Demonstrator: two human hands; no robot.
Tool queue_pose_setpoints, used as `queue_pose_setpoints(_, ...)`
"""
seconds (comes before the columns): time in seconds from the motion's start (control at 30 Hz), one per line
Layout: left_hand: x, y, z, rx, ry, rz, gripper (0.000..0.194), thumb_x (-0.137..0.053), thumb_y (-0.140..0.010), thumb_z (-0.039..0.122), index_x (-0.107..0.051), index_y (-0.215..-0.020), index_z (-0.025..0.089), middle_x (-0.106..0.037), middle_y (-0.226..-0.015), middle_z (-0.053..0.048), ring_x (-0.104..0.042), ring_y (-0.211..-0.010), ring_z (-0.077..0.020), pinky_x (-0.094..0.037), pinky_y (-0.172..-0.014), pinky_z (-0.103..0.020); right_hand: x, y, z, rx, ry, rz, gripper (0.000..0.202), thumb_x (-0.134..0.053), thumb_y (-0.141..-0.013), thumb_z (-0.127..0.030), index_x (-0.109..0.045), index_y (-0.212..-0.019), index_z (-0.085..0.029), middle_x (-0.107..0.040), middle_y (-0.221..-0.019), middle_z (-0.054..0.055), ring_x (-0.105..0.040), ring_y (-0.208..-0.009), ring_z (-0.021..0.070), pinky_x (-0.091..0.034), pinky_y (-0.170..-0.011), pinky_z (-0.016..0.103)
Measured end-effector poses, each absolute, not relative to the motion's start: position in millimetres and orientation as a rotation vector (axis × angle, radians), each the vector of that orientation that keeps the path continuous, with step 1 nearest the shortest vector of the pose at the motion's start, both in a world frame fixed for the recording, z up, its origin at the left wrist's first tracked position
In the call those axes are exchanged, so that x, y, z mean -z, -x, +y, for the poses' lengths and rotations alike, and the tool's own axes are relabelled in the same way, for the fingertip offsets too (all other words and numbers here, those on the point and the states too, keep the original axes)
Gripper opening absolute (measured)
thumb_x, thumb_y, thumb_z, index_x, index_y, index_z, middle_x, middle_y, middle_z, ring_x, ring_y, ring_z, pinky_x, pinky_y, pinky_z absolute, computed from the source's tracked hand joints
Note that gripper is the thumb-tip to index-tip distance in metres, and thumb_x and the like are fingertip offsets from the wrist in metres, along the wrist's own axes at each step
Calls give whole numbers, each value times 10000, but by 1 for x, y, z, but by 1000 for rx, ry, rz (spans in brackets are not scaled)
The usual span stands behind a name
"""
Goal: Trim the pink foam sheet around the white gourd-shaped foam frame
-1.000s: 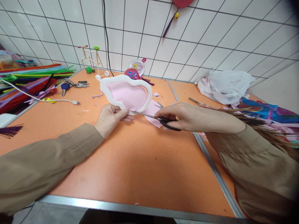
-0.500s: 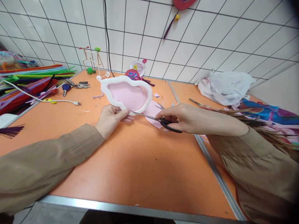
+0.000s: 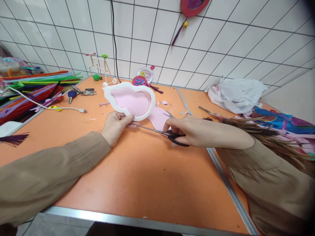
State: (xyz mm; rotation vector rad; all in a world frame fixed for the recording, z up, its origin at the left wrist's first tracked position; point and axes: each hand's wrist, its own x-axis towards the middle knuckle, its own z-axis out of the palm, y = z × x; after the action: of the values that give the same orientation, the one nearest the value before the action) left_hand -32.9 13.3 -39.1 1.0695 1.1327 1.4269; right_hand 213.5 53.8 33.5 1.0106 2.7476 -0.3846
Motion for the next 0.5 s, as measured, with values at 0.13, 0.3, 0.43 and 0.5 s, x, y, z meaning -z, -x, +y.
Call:
queue_pose_setpoints(0.13,39,34,14,-1459,-1069,1143,334,-879,-609,414,-715,-666,129,-745,-615,-76,-738,-626,-199,-601,-648,-268,-30,-205,46,286,-996,2717,165,-566,-825,-210,-601,-986,-200,-660,-844,42,-552,-688,167,-326,-589,263)
queue_pose_setpoints(0.3,39,37,16,-1481,-1099,1181,365,-870,-610,444,-722,-685,119,-758,-655,-99,-730,-630,-206,-582,-646,-285,-27,-197,36,230,-926,2719,99,-564,-826,-196,-608,-913,-210,-669,-826,42,-565,-702,177,-295,-585,277)
queue_pose_setpoints(0.43,40,38,17,-1461,-1122,1182,366,-862,-611,460,-714,-669,130,-748,-624,-95,-721,-609,-209,-578,-645,-298,-26,-187,19,106,-851,2732,117,-525,-836,-156,-624,-878,-201,-706,-889,79,-599,-736,193,-260,-585,310)
queue_pose_setpoints(0.5,39,37,16,-1459,-1146,1175,368,-862,-607,470,-704,-645,139,-747,-619,-91,-717,-598,-205,-575,-637,-295,-26,-182,12,63,-862,2709,119,-531,-820,-153,-638,-856,-190,-709,-832,86,-602,-701,199,-225,-562,320)
